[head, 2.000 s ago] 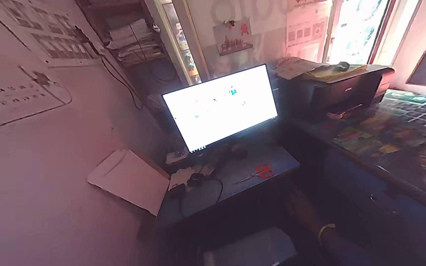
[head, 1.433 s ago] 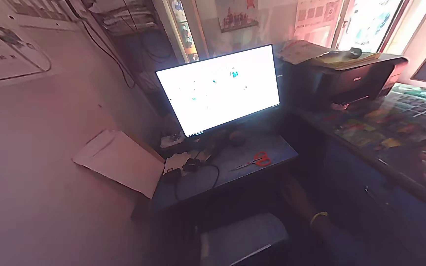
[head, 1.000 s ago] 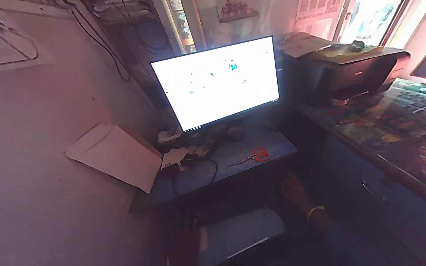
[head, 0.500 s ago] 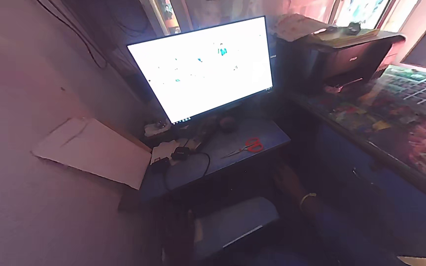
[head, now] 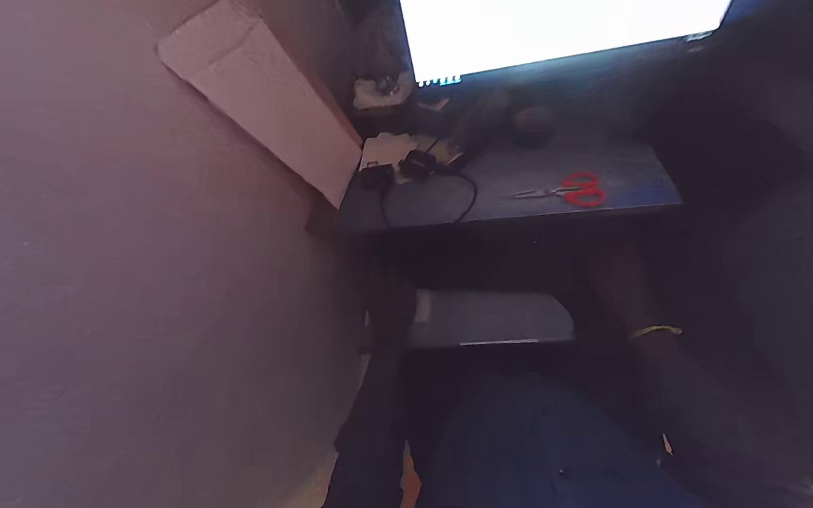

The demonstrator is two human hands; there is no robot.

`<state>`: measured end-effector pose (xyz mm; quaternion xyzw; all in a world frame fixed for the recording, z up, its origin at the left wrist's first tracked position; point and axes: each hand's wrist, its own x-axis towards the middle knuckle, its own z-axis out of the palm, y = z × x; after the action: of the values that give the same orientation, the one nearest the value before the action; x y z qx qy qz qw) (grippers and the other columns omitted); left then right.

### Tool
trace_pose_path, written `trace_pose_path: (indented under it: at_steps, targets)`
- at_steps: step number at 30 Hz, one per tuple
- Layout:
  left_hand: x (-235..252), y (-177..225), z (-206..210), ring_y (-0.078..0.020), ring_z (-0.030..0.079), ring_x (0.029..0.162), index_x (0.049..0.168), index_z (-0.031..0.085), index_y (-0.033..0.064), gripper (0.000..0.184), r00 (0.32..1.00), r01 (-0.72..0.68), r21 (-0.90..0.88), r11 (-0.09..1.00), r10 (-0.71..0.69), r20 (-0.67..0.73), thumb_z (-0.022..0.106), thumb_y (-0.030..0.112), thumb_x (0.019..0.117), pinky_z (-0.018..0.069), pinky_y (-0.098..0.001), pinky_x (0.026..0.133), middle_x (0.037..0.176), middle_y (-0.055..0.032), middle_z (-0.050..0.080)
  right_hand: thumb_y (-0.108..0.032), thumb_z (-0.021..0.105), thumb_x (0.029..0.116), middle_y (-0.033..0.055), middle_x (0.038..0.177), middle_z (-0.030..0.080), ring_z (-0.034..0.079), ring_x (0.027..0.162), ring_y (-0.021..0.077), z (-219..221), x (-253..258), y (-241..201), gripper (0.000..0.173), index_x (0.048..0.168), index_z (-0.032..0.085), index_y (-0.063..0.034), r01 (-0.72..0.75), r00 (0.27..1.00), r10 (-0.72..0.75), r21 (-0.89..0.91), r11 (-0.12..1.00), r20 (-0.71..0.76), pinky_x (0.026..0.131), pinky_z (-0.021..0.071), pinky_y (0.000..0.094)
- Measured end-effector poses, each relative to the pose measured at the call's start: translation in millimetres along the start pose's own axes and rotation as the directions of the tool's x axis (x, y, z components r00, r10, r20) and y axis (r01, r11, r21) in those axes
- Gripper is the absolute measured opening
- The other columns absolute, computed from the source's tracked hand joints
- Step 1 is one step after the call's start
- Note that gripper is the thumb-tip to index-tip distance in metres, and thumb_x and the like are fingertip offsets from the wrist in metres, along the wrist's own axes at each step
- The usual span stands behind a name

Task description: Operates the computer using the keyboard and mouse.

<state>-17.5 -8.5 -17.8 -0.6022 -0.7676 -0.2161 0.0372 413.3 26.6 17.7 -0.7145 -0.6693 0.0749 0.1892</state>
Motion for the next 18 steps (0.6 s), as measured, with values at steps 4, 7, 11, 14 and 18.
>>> trace_pose_path:
  at_steps: [4,7,11,14,18]
  targets:
    - [2,-5,6,-0.0339,0.035,0.151,0.147,0.054,0.0073,0.049,1.000,-0.014,-0.013,1.000,0.014,-0.025,0.046,0.025,0.1019,0.0324,-0.0547,0.121,0.162,-0.0172,0.039,-0.039,0.041,0.1071,0.0136,0.162,0.040,0.038,0.149,0.0348,5,0,8,0.053,0.153,0.048,-0.0131,0.087,0.996,-0.089,-0.048,0.995,-0.030,0.121,0.0337,0.0549]
    - [3,-3,2,-0.0337,0.034,0.151,0.144,0.058,0.0118,0.048,0.997,-0.061,0.007,0.998,0.061,-0.039,0.049,0.024,0.0982,0.0315,-0.0558,0.120,0.161,-0.0144,0.040,-0.041,0.042,0.1065,0.0156,0.159,0.043,0.039,0.148,0.0366,7,3,11,0.052,0.150,0.052,-0.0135,0.078,0.996,-0.081,-0.070,0.994,-0.037,0.120,0.0348,0.0562]
    - [9,2,-7,-0.0357,0.035,0.150,0.145,0.058,0.0179,0.049,0.997,-0.053,0.049,0.997,0.051,0.051,0.051,0.028,0.0982,0.0345,-0.0583,0.117,0.164,-0.0147,0.036,-0.040,0.045,0.1054,0.0244,0.155,0.045,0.043,0.144,0.0432,4,2,9,0.053,0.148,0.053,-0.0103,0.029,0.999,-0.031,-0.056,0.998,-0.018,0.117,0.0378,0.0579]
    - [15,11,-14,-0.0378,0.036,0.150,0.146,0.057,0.0176,0.048,0.997,-0.069,0.072,0.995,0.066,0.050,0.051,0.027,0.0990,0.0350,-0.0581,0.117,0.163,-0.0160,0.037,-0.035,0.046,0.1062,0.0286,0.153,0.046,0.044,0.143,0.0450,-7,1,-2,0.052,0.146,0.053,-0.0039,-0.012,1.000,0.013,-0.051,0.999,0.026,0.116,0.0380,0.0590]
    - [18,28,-34,-0.0390,0.038,0.147,0.147,0.054,0.0059,0.048,0.986,-0.095,0.092,0.991,0.081,0.143,0.054,0.023,0.1019,0.0357,-0.0569,0.118,0.158,-0.0221,0.041,-0.035,0.047,0.1053,0.0222,0.150,0.052,0.048,0.141,0.0392,-23,-4,-15,0.048,0.142,0.059,-0.0058,0.022,1.000,-0.021,-0.112,0.993,0.015,0.117,0.0387,0.0561]
